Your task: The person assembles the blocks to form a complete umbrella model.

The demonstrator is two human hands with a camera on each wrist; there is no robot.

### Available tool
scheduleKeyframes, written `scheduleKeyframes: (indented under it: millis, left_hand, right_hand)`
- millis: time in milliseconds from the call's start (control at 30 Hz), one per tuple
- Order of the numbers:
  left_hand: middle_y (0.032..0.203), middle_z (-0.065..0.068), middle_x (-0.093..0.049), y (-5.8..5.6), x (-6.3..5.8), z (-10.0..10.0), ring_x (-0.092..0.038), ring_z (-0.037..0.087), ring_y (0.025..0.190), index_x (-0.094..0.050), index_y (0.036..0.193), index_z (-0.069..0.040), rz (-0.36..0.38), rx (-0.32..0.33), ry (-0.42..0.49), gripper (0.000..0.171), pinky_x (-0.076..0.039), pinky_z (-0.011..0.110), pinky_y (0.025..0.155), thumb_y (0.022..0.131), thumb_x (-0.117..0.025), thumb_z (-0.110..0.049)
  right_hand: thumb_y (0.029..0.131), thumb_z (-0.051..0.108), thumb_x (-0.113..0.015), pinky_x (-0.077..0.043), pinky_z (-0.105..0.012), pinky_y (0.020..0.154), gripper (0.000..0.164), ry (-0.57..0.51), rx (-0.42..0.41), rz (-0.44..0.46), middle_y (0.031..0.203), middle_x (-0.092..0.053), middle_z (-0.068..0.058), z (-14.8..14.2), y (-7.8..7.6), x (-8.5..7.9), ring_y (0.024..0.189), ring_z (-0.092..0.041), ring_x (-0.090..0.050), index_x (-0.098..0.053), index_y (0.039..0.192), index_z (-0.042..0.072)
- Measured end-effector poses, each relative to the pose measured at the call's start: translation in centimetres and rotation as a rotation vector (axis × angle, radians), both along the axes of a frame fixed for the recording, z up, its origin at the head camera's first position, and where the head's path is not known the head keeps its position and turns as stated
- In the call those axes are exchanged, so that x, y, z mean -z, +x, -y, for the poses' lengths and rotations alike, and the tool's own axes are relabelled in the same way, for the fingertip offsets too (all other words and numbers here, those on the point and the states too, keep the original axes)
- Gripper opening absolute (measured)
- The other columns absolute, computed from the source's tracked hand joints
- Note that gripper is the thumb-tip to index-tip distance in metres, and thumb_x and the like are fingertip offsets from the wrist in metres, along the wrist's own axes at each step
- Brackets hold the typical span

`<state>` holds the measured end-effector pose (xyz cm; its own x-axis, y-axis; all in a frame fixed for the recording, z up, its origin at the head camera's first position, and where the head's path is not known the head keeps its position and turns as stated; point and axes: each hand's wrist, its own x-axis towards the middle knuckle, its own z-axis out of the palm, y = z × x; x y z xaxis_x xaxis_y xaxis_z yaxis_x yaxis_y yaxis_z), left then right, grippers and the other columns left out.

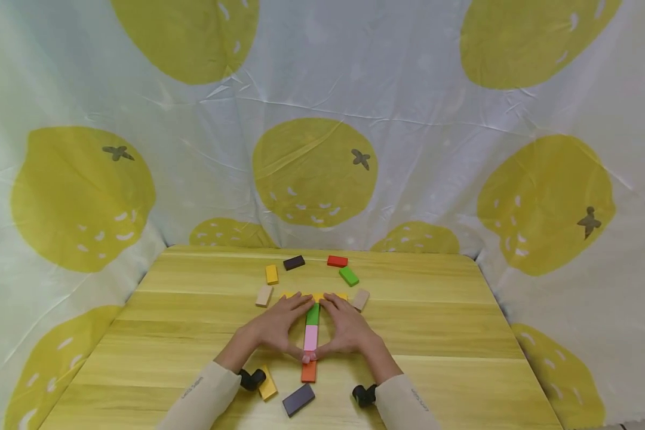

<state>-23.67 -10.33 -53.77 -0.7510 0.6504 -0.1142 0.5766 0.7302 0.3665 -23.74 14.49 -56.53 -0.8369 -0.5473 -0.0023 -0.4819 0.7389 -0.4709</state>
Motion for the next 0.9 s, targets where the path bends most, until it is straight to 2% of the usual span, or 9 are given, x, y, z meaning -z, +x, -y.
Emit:
scheduleKeyframes:
  millis: [133,400,500,667,900]
  left_hand:
    - [0.173,0.003,-0.022,0.2,0.4,-0.1,-0.013,0.034,0.161,-0.025,0.165,-0.016,-0.021,-0.007,-0.013,0.137,-0.014,0.060,0.128,0.060,-0.077,-0.087]
    - [0.174,-0.001,-0.015,0.2,1.0,-0.5,-0.009,0.032,0.162,-0.019,0.167,-0.020,-0.036,-0.028,-0.033,0.141,-0.012,0.062,0.128,0.057,-0.074,-0.091]
    - [0.174,-0.001,-0.015,0.1,1.1,-0.8,-0.010,0.032,0.161,-0.020,0.167,-0.019,-0.044,-0.032,-0.028,0.142,-0.012,0.063,0.127,0.057,-0.074,-0.091]
    - [0.174,-0.004,-0.014,0.0,1.2,-1.0,-0.009,0.031,0.162,-0.019,0.167,-0.020,-0.041,-0.031,-0.053,0.143,-0.011,0.064,0.127,0.056,-0.074,-0.091]
    - [0.174,-0.006,-0.015,0.0,1.1,-1.3,-0.011,0.028,0.162,-0.019,0.167,-0.020,-0.052,-0.030,-0.086,0.142,-0.013,0.063,0.127,0.057,-0.071,-0.093]
  right_hand:
    - [0.065,0.086,-0.074,-0.036,-0.059,0.119,0.126,-0.010,0.003,0.009,0.170,-0.027,-0.004,-0.1,-0.1,0.1,0.156,-0.033,-0.027,-0.035,0.162,0.016]
    - [0.084,0.073,-0.066,-0.035,-0.059,0.120,0.103,-0.040,0.017,0.025,0.169,-0.030,-0.005,-0.1,-0.1,0.0,0.156,-0.034,-0.029,-0.035,0.161,0.012]
    - [0.087,0.067,-0.066,-0.034,-0.057,0.121,0.098,-0.048,0.023,0.017,0.168,-0.031,-0.005,-0.1,-0.1,0.1,0.155,-0.032,-0.031,-0.035,0.161,0.009]
    - [0.090,0.055,-0.068,-0.036,-0.060,0.119,0.089,-0.095,0.001,0.004,0.167,-0.032,-0.012,-0.1,0.0,0.0,0.153,-0.036,-0.033,-0.039,0.158,0.005]
    - [0.093,0.055,-0.066,-0.034,-0.057,0.121,0.087,-0.075,0.021,0.018,0.169,-0.030,-0.008,0.0,0.1,0.1,0.154,-0.034,-0.032,-0.037,0.160,0.007]
